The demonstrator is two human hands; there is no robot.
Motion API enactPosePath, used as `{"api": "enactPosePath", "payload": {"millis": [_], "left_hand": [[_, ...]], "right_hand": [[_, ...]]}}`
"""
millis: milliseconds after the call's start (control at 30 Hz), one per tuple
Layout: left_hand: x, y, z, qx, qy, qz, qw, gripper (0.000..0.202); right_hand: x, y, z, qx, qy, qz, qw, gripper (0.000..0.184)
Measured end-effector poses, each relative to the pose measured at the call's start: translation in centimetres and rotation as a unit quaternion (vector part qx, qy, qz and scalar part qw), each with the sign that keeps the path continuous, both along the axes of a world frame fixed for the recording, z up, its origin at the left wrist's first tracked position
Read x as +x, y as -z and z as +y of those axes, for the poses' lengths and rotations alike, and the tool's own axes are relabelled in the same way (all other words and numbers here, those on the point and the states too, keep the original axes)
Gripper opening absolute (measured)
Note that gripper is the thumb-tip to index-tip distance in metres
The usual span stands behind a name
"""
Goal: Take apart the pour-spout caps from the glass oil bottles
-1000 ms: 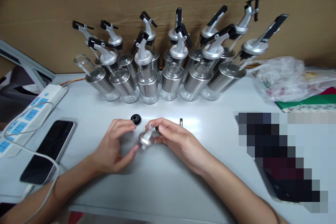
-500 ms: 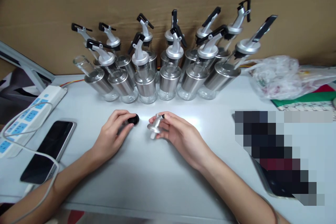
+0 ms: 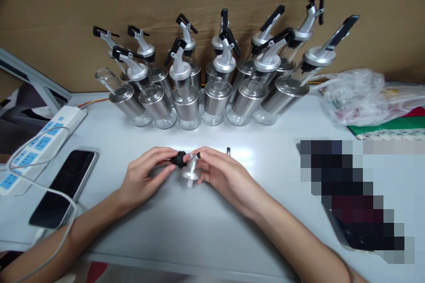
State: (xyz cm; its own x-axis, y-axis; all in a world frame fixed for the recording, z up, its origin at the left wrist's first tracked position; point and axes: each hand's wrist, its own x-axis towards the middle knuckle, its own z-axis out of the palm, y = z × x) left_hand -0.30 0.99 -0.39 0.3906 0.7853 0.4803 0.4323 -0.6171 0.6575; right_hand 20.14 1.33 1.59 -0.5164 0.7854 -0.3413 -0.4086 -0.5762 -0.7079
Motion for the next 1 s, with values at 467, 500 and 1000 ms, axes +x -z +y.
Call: {"api": "enactPosePath", "payload": {"millis": [467,500,1000], "left_hand": [[-0.6,0.1,0.5,0.074,0.009,0.057,0.996,0.018],[-0.6,0.1,0.5,0.075,0.009,0.055,0.996,0.017],[-0.5,-0.6,0.2,0.073,0.037,0.041,0.996,0.016]], "right_hand": [[0.6,-0.6,0.2,0.0,0.01,0.032,0.999,0.017],[0.6,-0.7,0.2,-0.002,0.005,0.035,0.999,0.017],[0.7,-1.0,0.5,0.029,0.092,-0.028,0.995,0.018]]}}
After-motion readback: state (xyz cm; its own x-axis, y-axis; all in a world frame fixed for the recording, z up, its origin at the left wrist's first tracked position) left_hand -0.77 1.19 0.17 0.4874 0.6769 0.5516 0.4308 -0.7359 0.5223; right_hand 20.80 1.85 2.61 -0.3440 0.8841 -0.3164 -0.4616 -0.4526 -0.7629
